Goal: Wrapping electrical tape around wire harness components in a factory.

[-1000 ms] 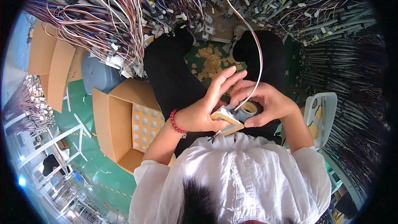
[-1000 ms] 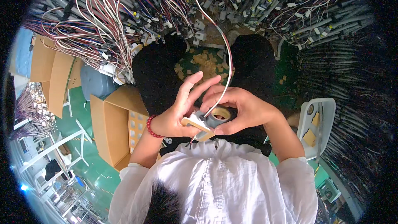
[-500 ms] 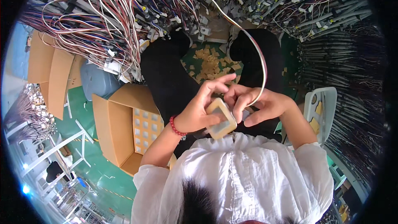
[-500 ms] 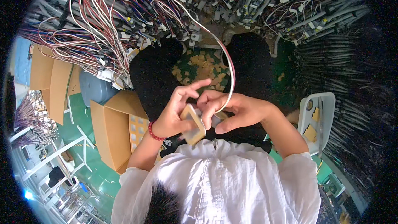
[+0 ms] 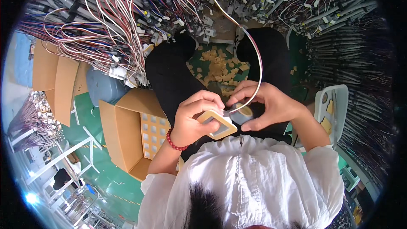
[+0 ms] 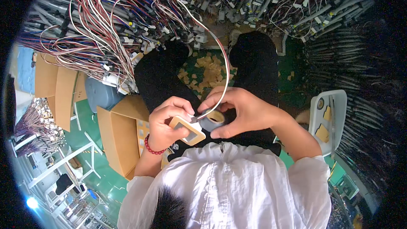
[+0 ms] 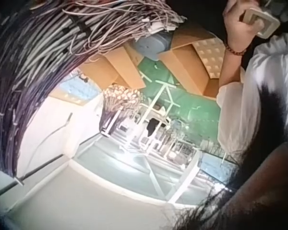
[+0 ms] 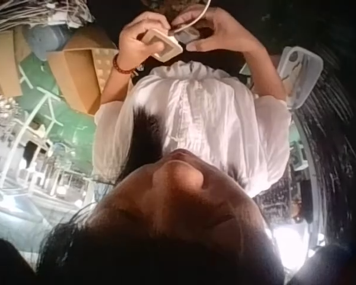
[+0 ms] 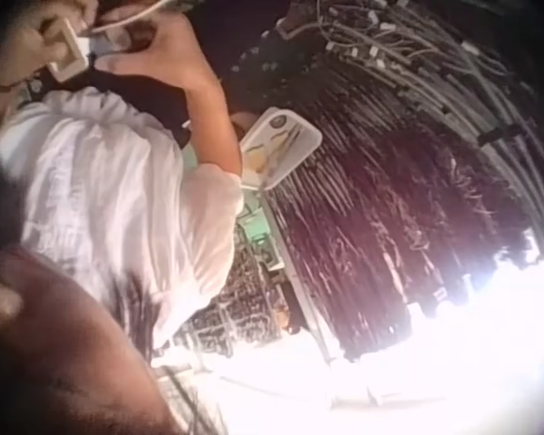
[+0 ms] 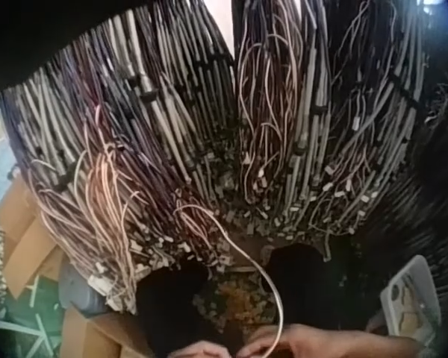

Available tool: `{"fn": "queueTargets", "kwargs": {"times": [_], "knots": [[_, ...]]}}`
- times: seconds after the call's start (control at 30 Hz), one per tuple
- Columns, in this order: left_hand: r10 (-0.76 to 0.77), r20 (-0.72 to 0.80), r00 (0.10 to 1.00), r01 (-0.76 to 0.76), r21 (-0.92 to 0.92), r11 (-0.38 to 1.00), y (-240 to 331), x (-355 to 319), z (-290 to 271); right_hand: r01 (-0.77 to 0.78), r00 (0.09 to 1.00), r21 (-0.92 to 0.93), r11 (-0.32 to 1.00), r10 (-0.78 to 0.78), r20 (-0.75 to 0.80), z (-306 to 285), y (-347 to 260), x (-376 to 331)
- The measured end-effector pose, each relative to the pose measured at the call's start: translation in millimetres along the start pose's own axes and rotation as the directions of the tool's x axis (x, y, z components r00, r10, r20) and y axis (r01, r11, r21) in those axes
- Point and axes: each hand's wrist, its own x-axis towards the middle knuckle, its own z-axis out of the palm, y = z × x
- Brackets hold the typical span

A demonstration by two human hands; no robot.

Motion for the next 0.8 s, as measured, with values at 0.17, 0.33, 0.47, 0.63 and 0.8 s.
{"fn": "queueTargets", "kwargs": {"times": [0.17,0.33,0.47,0.63,0.8], "knots": [[-0.043,-0.055,0.998,0.034,-0.149,0.988,-1,-2,-1,0.173,0.980,-0.220,0.960,-0.147,0.133,-3,-18,-8],[-0.221,-0.185,0.958,0.218,-0.041,0.975,7,4,12,-0.076,0.976,0.359,0.930,-0.004,0.216,-7,-2,-10],[0.413,-0.046,0.910,-0.280,0.667,0.691,6,15,5,-0.181,0.982,0.537,0.824,0.126,0.138,-7,1,-9],[0.498,0.207,0.842,-0.406,0.851,0.332,17,24,0,-0.192,0.977,0.526,0.828,0.212,0.024,-6,5,-5],[0.491,0.363,0.792,-0.493,0.854,0.164,18,23,1,-0.244,0.912,0.684,0.687,0.402,-0.079,9,3,-3]]}}
